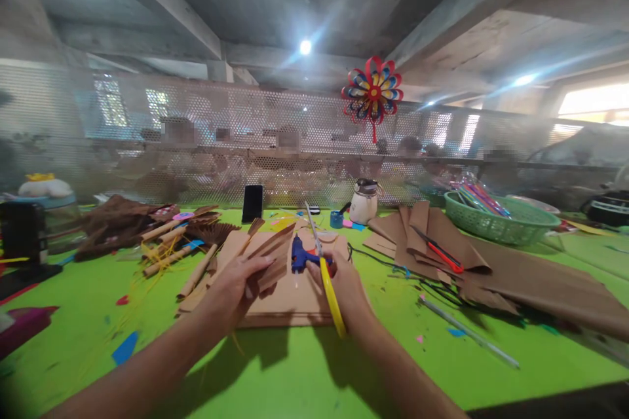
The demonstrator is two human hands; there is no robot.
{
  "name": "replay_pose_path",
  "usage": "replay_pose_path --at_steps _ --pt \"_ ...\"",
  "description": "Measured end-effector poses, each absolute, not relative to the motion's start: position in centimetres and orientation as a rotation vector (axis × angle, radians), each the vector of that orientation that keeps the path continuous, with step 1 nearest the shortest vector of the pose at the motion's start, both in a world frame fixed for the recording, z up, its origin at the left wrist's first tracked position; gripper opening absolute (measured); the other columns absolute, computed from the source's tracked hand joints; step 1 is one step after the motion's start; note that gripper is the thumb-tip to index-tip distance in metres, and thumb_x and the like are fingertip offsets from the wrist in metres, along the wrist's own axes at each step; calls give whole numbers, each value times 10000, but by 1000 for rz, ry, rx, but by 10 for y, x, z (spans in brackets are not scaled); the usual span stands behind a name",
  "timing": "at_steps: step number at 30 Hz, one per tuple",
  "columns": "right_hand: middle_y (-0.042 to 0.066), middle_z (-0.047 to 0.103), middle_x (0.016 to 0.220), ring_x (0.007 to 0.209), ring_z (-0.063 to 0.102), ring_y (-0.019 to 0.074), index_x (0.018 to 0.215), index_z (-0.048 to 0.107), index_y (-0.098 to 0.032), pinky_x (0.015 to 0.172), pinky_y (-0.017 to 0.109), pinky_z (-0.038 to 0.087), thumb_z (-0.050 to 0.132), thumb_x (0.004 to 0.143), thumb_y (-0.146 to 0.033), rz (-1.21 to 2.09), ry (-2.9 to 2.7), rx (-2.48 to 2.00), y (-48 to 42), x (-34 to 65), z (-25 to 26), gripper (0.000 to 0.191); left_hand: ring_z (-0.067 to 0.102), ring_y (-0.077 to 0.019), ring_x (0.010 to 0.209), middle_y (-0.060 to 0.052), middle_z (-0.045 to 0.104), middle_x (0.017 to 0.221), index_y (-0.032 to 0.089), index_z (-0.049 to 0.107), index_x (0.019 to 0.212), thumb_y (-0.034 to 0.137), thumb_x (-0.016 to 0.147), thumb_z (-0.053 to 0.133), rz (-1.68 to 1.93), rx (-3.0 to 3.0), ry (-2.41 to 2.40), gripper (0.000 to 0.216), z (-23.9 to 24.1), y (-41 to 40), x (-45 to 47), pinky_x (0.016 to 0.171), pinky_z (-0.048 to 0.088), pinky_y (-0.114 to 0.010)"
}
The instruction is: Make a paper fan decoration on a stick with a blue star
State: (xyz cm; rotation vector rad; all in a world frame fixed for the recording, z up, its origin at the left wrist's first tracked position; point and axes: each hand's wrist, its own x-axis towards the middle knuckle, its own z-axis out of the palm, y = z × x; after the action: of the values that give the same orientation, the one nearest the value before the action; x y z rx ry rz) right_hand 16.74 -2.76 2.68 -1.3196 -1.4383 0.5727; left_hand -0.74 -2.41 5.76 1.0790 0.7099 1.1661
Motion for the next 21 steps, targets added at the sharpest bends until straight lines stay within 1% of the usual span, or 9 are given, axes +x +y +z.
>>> replay_pose_path --at_steps 2,4,7,10,13,15,18,19,21 --pt "41 621 722 595 545 150 980 592 -154 554 254 414 560 707 -397 361 -1531 -1441 -14 189 26 367 469 -98 480 -26 589 587 101 637 793 190 660 622 1115 1272 752 161 51 -12 -10 448 306 -210" --pt "60 640 800 679 566 178 989 614 -166 626 280 416 520 713 -329 177 -1631 -1626 -3 210 28 334 402 -82 420 3 525 461 87 653 730 166 654 626 1065 1465 829 113 45 0 -13 433 277 -209" --pt "88 651 870 789 578 225 981 628 -170 668 291 406 511 697 -318 9 -1690 -1912 6 239 28 341 429 -92 433 -12 551 483 98 651 668 157 655 617 1051 1532 847 69 39 10 -18 437 296 -210" --pt "121 639 979 871 579 252 1055 598 -169 680 290 395 501 710 -301 -165 -1663 -2123 6 264 17 383 469 -107 465 -33 581 537 96 651 693 191 663 619 1027 1514 841 104 39 12 -21 457 341 -218" --pt "162 649 931 836 598 265 1060 598 -140 665 306 400 498 722 -266 -189 -1679 -2304 2 283 5 375 452 -100 447 -23 551 504 100 632 628 210 662 623 951 1540 819 116 42 9 -23 453 344 -218" --pt "199 646 896 863 586 303 991 624 -103 678 339 407 516 728 -294 -277 -1713 -2375 -2 287 5 343 437 -94 441 -13 534 488 101 627 605 210 652 630 907 1546 798 119 43 8 -23 450 334 -212" --pt "210 638 916 944 550 317 961 632 -91 759 372 400 528 750 -335 -431 -1760 -2192 -9 271 23 339 425 -89 441 -8 545 495 98 659 677 204 638 637 854 1530 767 115 41 8 -23 450 315 -204" --pt "185 641 934 940 556 284 976 628 -109 781 357 401 504 775 -341 -370 -1794 -2036 -11 259 32 331 419 -88 438 -4 543 490 100 668 697 201 630 643 837 1531 758 124 41 8 -23 450 308 -202" --pt "126 657 920 860 588 204 976 626 -135 758 289 425 481 800 -362 -69 -1899 -1679 -14 230 51 322 411 -90 435 8 523 466 104 677 711 205 615 656 802 1549 742 141 42 7 -23 455 307 -205"
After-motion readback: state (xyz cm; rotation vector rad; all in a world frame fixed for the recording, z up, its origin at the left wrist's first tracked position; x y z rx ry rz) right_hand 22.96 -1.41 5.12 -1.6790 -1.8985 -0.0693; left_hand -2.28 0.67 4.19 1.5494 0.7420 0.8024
